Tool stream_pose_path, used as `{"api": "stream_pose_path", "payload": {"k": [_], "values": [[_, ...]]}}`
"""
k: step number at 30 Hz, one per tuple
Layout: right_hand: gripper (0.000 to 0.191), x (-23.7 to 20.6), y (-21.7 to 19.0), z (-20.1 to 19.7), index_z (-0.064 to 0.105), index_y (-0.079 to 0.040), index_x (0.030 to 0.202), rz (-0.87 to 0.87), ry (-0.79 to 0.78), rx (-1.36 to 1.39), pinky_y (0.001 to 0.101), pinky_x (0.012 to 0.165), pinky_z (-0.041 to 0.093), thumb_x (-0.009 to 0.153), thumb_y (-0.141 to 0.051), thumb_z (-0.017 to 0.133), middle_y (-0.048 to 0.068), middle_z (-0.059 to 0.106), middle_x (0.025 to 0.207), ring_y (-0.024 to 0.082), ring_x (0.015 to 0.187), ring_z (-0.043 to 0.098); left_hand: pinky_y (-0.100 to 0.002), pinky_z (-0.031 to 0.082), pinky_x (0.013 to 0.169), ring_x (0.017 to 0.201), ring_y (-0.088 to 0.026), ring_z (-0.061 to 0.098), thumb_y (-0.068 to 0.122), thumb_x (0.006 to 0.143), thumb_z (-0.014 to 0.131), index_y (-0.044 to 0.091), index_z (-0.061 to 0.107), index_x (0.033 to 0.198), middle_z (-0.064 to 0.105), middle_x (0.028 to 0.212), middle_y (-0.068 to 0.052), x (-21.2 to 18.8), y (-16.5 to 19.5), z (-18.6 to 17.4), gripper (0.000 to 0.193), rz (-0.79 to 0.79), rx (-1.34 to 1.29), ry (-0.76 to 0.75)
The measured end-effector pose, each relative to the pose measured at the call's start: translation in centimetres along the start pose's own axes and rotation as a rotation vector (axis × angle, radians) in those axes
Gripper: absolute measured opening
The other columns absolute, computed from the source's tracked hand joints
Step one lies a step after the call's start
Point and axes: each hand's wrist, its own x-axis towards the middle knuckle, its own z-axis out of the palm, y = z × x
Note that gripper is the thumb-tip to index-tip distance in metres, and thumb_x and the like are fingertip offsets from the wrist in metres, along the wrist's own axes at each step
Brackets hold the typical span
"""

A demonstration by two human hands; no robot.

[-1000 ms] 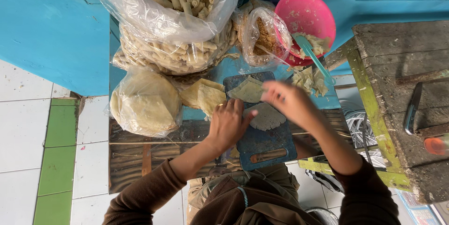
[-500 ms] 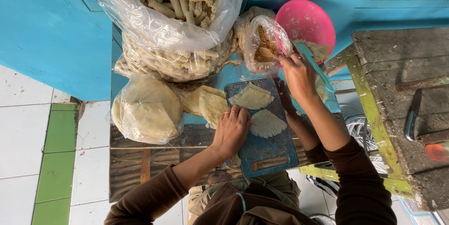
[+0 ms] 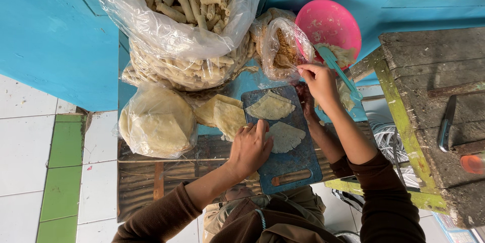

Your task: The person spoons brown filling from a plastic bag onto thin pastry wrappers, folds the wrappers over the filling by hand, and stacks the folded pastries on a cutting board. They repeat the filling and folding cycle for multiple wrappers, occasionally repositioning the stack.

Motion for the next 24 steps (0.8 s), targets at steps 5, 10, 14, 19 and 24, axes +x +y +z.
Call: {"api": "stream_pose_path", "payload": {"k": [5, 10, 14, 19, 24], "values": [[0.019, -0.1, 0.9, -0.5, 0.076, 0.000, 0.115, 0.085, 0.021, 0.132, 0.0243, 0.077, 0.056, 0.098, -0.006, 0.070, 0.012, 0.078, 0.101, 0.011, 0.087, 0.073, -0.049, 0.047, 0.081, 0.089, -0.036, 0.064, 0.011, 0.093, 0.064, 0.006, 0.049, 0.110, 0.067, 0.092, -0.014, 0.3, -0.3, -0.1, 0.023, 0.008, 0.032, 0.030], [0.020, -3.7, 3.4, -2.5, 0.075, 0.001, 0.120, 0.136, -0.027, 0.226, 0.0232, 0.080, 0.055, 0.102, -0.005, 0.069, 0.012, 0.076, 0.106, 0.012, 0.093, 0.070, -0.050, 0.046, 0.081, 0.090, -0.036, 0.063, 0.011, 0.089, 0.066, 0.005, 0.047, 0.111, 0.066, 0.093, -0.013, 0.6, -0.8, -0.4, 0.030, -0.016, -0.017, 0.011], [0.024, -10.3, 5.8, -4.3, 0.073, -0.003, 0.121, 0.173, -0.124, 0.294, 0.0213, 0.083, 0.057, 0.099, -0.012, 0.068, 0.005, 0.076, 0.113, 0.008, 0.097, 0.071, -0.050, 0.045, 0.081, 0.092, -0.035, 0.062, 0.012, 0.087, 0.069, 0.006, 0.047, 0.112, 0.066, 0.093, -0.011, 0.4, -0.5, -0.3, 0.035, 0.010, -0.030, 0.020], [0.024, -17.3, 8.0, -3.4, 0.078, -0.007, 0.117, 0.334, -0.219, 0.267, 0.0224, 0.062, 0.050, 0.094, -0.011, 0.071, 0.004, 0.078, 0.095, 0.007, 0.074, 0.065, -0.046, 0.043, 0.081, 0.090, -0.028, 0.063, 0.015, 0.086, 0.072, 0.009, 0.047, 0.113, 0.065, 0.086, -0.006, 0.4, -0.2, -0.5, 0.037, -0.009, -0.047, -0.032], [0.021, -20.2, 8.2, -2.5, 0.077, -0.007, 0.115, 0.030, -0.105, 0.014, 0.0246, 0.064, 0.051, 0.094, -0.008, 0.072, 0.003, 0.073, 0.095, 0.009, 0.079, 0.065, -0.045, 0.043, 0.080, 0.086, -0.026, 0.062, 0.020, 0.088, 0.074, 0.010, 0.048, 0.113, 0.063, 0.079, -0.004, 0.4, 0.1, -0.7, 0.037, -0.043, -0.043, -0.100]]}}
